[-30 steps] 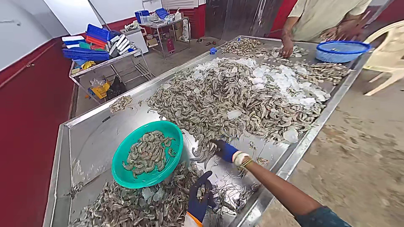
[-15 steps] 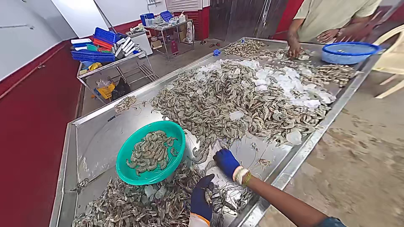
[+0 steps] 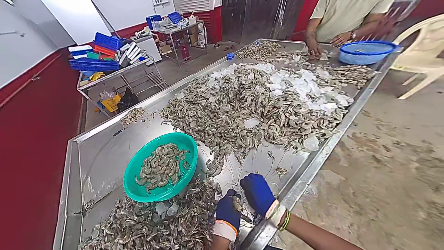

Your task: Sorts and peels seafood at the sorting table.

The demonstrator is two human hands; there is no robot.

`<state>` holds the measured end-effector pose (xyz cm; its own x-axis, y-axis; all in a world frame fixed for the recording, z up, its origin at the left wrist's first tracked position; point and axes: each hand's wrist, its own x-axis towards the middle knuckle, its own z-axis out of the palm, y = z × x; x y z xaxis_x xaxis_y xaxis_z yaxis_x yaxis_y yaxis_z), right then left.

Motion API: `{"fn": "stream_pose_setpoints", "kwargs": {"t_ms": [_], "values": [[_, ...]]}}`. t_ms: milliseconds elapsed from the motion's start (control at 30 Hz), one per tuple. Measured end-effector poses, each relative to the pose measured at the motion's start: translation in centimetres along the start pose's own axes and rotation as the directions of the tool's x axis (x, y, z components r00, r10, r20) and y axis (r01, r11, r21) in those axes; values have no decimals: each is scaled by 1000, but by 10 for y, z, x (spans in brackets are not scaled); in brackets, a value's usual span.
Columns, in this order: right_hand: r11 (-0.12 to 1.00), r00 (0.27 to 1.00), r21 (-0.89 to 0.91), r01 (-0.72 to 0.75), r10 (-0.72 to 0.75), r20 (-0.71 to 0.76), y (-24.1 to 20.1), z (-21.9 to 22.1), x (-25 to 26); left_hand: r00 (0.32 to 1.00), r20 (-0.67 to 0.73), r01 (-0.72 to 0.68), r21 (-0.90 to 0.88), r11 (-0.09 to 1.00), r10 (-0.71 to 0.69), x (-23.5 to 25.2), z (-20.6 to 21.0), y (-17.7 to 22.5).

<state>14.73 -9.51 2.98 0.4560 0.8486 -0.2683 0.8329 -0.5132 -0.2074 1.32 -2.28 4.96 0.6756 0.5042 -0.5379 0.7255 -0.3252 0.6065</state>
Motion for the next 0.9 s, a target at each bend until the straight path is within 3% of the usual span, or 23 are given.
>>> {"fn": "stream_pose_setpoints", "kwargs": {"t_ms": [133, 200, 267, 333, 367, 433, 500, 600, 700, 800, 900], "values": [[924, 924, 130, -360, 372, -85, 83, -6, 33, 983, -100, -176, -228, 958, 157, 1, 0, -32], [872, 879, 118, -474, 477, 7, 92, 9, 36, 966, -132, -252, -323, 912, 221, 1, 0, -45], [901, 908, 140, -411, 390, 156, 60, 20, 23, 938, -266, -314, -375, 872, 223, 3, 3, -58], [968, 945, 196, -158, 91, 313, 25, 17, 16, 900, -411, -324, -409, 853, 145, 6, 7, -69], [974, 937, 225, -28, -53, 344, 9, 9, 22, 888, -447, -317, -431, 845, 106, 5, 7, -71], [975, 945, 149, 164, -198, 259, -15, 0, 55, 896, -440, -292, -476, 829, 63, -5, -1, -68], [975, 967, 47, 217, -221, 122, -21, 1, 100, 882, -462, -346, -494, 798, 96, -2, 2, -70], [969, 967, -45, 245, -240, 83, -17, 22, 125, 890, -437, -354, -479, 804, 131, 7, 6, -75], [980, 966, -68, 187, -171, 193, -18, 38, 83, 903, -404, -264, -259, 929, 144, 9, 3, -65], [989, 956, 13, 147, -145, 254, -25, 37, 36, 929, -316, -203, -5, 979, 191, 25, 11, -56], [993, 973, 51, 106, -115, 201, -36, 15, 9, 980, -198, 13, 27, 1000, -8, 20, 11, -29]]}}
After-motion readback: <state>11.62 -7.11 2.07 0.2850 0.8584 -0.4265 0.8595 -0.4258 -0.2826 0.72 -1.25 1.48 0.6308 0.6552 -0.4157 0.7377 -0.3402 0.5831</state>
